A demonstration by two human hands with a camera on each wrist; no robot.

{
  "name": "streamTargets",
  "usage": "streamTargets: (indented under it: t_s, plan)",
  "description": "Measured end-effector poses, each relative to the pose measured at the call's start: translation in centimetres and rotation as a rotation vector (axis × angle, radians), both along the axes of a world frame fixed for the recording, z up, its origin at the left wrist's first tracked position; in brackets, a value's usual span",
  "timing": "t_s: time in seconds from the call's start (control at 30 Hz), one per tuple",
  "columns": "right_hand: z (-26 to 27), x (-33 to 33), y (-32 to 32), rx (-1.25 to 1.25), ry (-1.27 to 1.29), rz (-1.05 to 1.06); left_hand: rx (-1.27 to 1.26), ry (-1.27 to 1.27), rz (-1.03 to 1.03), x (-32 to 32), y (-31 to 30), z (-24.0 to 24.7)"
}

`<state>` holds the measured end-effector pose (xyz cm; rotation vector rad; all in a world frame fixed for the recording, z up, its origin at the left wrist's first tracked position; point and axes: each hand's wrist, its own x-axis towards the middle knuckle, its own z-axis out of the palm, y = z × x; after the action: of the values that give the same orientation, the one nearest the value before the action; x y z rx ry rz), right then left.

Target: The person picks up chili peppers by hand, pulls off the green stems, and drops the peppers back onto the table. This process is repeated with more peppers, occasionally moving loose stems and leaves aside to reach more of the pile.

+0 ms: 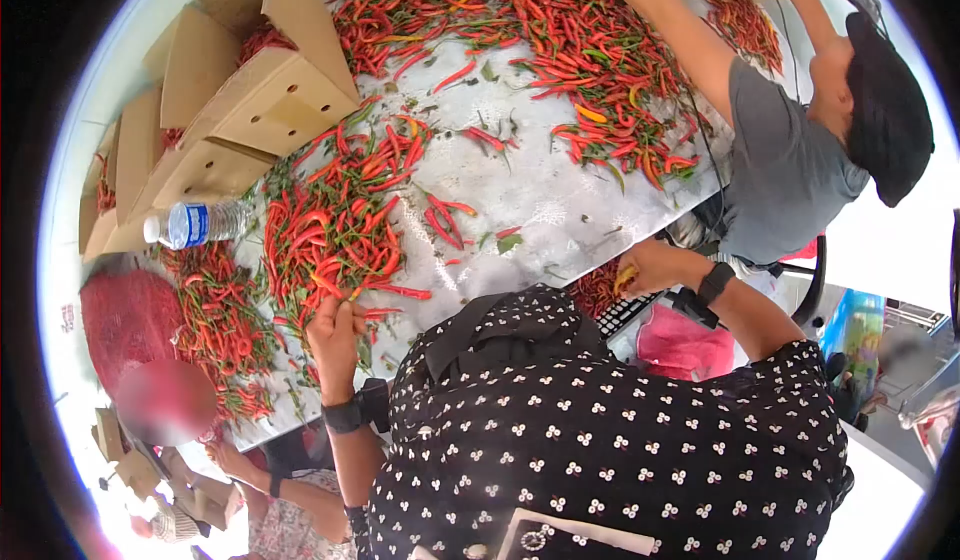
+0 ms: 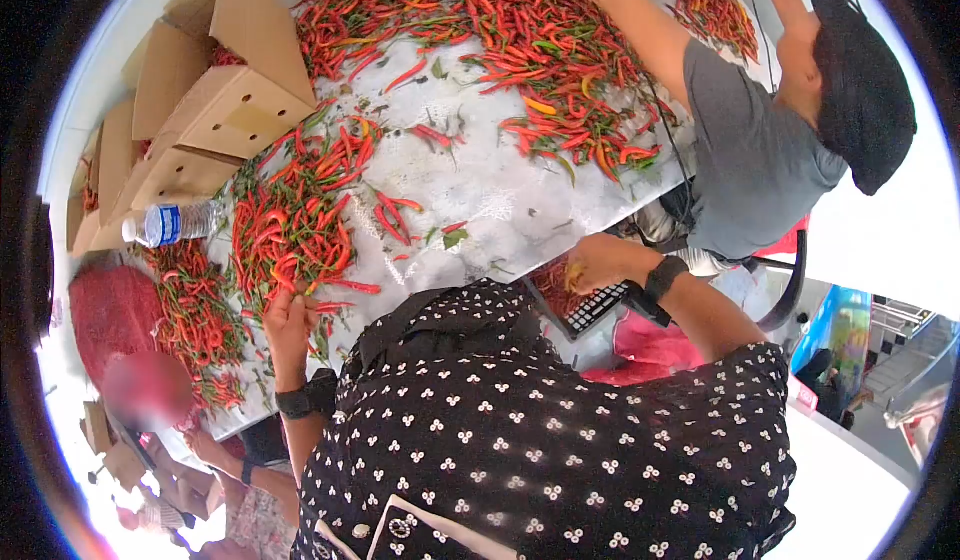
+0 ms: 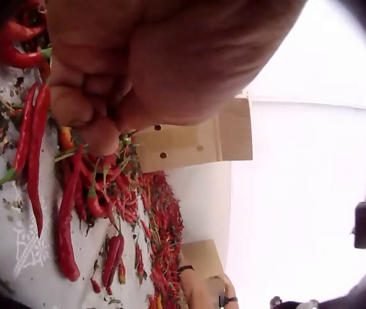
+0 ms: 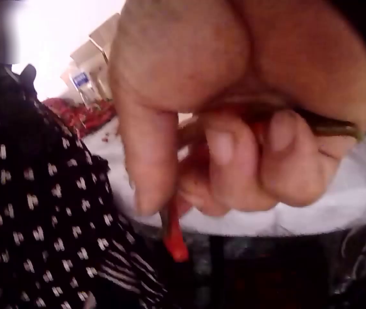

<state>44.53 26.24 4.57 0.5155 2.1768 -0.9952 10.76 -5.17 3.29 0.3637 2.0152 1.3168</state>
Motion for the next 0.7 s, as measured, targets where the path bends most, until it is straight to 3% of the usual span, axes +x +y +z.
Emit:
streamTargets:
  t_s: [0.03, 0.1, 0.13, 0.17, 0.2, 0.23, 0.27, 0.33, 0.4, 0.47, 0.5, 0.57, 0.63, 0.7]
  plan:
    - [-0.2, -0.3, 0.0, -0.001, 0.009, -0.004, -0.014, -0.012, -0.011, 0.0, 0.5, 0.5]
    - [-1.0, -3.2, -0.2, -0.086, 0.248, -0.425, -0.142, 0.147, -0.115, 0.3, 2.4, 2.1]
    - [-0.5, -6.0, -0.6, -0.250, 0.281, -0.576, -0.242, 0.251, -0.157, 0.2, 3.0, 3.1]
    - [0.9, -9.2, -1.3, -0.499, 0.215, -0.737, -0.169, 0.903, -0.457, -0.6, 2.2, 1.2]
    - [0.8, -12.1, -2.2, -0.650, 0.249, -0.792, -0.308, 0.448, -0.398, 0.4, 4.2, 4.6]
    - [0.8, -15.0, -3.2, -0.804, 0.267, -0.843, -0.134, 0.753, -0.543, 0.0, 4.0, 2.7]
    - [0.0, -17.9, -4.2, -0.937, 0.251, -0.817, -0.283, 0.863, -0.641, 0.4, 4.6, 2.9]
    - [-0.4, -22.7, -6.4, -1.020, 0.239, -0.672, 0.014, 0.795, -0.451, 1.4, 6.3, 4.7]
    - [-0.2, -25.9, -9.0, -1.088, 0.217, -0.556, -0.008, 0.692, -0.350, 1.2, 5.6, 3.7]
    - [0.2, -27.8, -11.3, -0.715, 0.472, -0.437, -0.013, 0.647, -0.180, 1.4, 4.7, 3.5]
    - [-0.3, -28.2, -12.3, -0.713, 0.474, -0.413, -0.012, 0.656, -0.158, 1.3, 4.2, 3.5]
    - [-1.2, -28.2, -13.5, -0.818, 0.682, -0.375, -0.102, 0.290, 0.144, 1.1, 3.0, 3.2]
    - [0.3, -28.2, -12.8, -0.913, 0.677, -0.417, 0.064, -0.025, 0.490, -0.1, 1.1, 1.8]
    - [1.3, -28.1, -10.7, -1.071, 0.522, -0.648, 0.087, 0.015, 0.550, -1.8, -1.6, 0.3]
